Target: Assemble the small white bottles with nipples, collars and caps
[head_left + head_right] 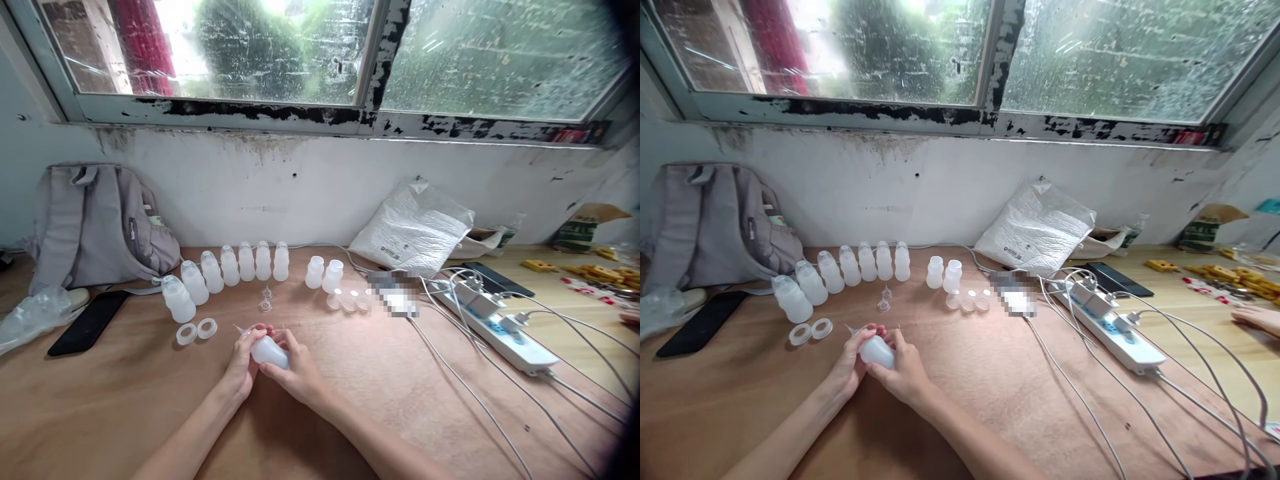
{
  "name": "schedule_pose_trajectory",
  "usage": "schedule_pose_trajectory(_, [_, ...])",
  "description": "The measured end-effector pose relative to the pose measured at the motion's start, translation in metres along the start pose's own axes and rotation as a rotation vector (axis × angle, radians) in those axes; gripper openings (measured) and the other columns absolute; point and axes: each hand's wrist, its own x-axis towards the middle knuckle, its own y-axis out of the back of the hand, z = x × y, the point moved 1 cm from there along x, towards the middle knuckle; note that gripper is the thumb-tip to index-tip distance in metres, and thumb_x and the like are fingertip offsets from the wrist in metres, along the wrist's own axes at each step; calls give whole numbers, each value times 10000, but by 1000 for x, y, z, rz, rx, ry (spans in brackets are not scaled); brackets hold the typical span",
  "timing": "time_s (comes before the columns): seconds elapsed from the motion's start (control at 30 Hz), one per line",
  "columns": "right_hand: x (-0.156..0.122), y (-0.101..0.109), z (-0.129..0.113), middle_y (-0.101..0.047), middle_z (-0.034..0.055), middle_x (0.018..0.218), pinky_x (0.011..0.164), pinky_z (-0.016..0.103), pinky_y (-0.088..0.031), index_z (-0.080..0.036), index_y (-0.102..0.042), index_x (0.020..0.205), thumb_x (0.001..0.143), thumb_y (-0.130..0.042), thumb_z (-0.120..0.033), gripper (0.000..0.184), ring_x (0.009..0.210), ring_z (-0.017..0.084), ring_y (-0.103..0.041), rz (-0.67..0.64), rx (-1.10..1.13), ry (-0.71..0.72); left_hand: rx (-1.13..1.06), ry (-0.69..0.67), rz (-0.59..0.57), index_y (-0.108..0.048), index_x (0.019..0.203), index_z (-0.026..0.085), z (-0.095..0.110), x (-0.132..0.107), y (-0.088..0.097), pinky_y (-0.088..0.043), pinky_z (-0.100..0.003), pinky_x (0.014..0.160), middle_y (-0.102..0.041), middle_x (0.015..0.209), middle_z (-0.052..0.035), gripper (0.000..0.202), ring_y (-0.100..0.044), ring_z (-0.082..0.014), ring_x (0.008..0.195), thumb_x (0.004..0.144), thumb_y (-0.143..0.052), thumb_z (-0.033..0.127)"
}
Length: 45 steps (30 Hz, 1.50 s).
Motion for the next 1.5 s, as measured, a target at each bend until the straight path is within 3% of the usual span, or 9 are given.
schedule_pose_trajectory(0.17, [3,2,6,-572,-16,777,571,234,-424,-203,-476,778,604,-674,-335,295,708,152,-558,-45,232,-171,95,-37,-25,-567,766,147,1,0,-1,-475,-240,640,-645,772,-22,201,-602,-140,705,643,-664,273])
schedule_pose_trajectory(0.37, [5,0,7,-548,-30,637,318,177,-294,-208,-386,800,625,-624,-408,357,417,105,-495,-230,562,-466,161,-70,-49,-519,780,157,7,-6,-4,-461,-220,513,-621,731,-3,254,-579,-122,599,646,-655,324])
schedule_pose_trajectory(0.5, [5,8,6,-566,-24,573,305,165,-272,-206,-350,840,645,-606,-413,383,393,115,-503,-347,678,-482,168,-57,-158,-478,807,173,8,-9,-7,-436,-220,412,-613,799,-20,280,-587,-150,593,668,-628,365])
schedule_pose_trajectory(0.67, [4,8,5,-562,-18,639,329,174,-294,-200,-364,854,657,-614,-414,383,448,118,-527,-354,711,-443,158,-52,-251,-479,872,193,12,-7,-8,-463,-231,461,-596,965,-52,272,-603,-191,750,702,-606,362])
schedule_pose_trajectory(0.83, [-2,-9,3,-546,34,905,533,248,-444,-215,-367,978,762,-509,-470,363,707,142,-556,-21,593,-316,134,-93,-267,-453,1103,205,11,-6,-12,-464,-283,735,-585,1006,-71,475,-570,-200,912,689,-644,337])
schedule_pose_trajectory(0.97, [-4,-9,1,-512,43,1043,847,306,-397,-226,-416,1083,839,-412,-425,314,976,160,-488,56,463,-70,183,-97,-221,-512,1048,143,3,-8,-12,-445,-256,707,-606,916,-78,435,-584,-186,829,689,-638,354])
schedule_pose_trajectory(1.1, [4,2,11,-524,40,962,770,306,-435,-226,-531,960,857,-368,-390,253,890,170,-518,122,267,-12,205,-102,-145,-524,1042,147,3,-9,-10,-436,-229,619,-606,892,-62,420,-583,-173,776,699,-616,373])
schedule_pose_trajectory(1.3, [31,48,49,-473,105,1067,651,340,-456,-187,-455,1083,771,-467,-277,325,670,154,-512,542,-117,52,218,-74,-74,-520,1048,207,10,-7,-8,-425,-201,567,-610,933,-31,457,-583,-154,767,647,-660,375])
schedule_pose_trajectory(1.5, [44,92,78,-506,111,1024,717,371,-430,-169,-437,1123,731,-443,-221,396,755,194,-517,735,-279,29,149,104,-121,-562,986,156,11,-6,-8,-497,-273,615,-626,905,-75,399,-607,-189,757,712,-560,447])
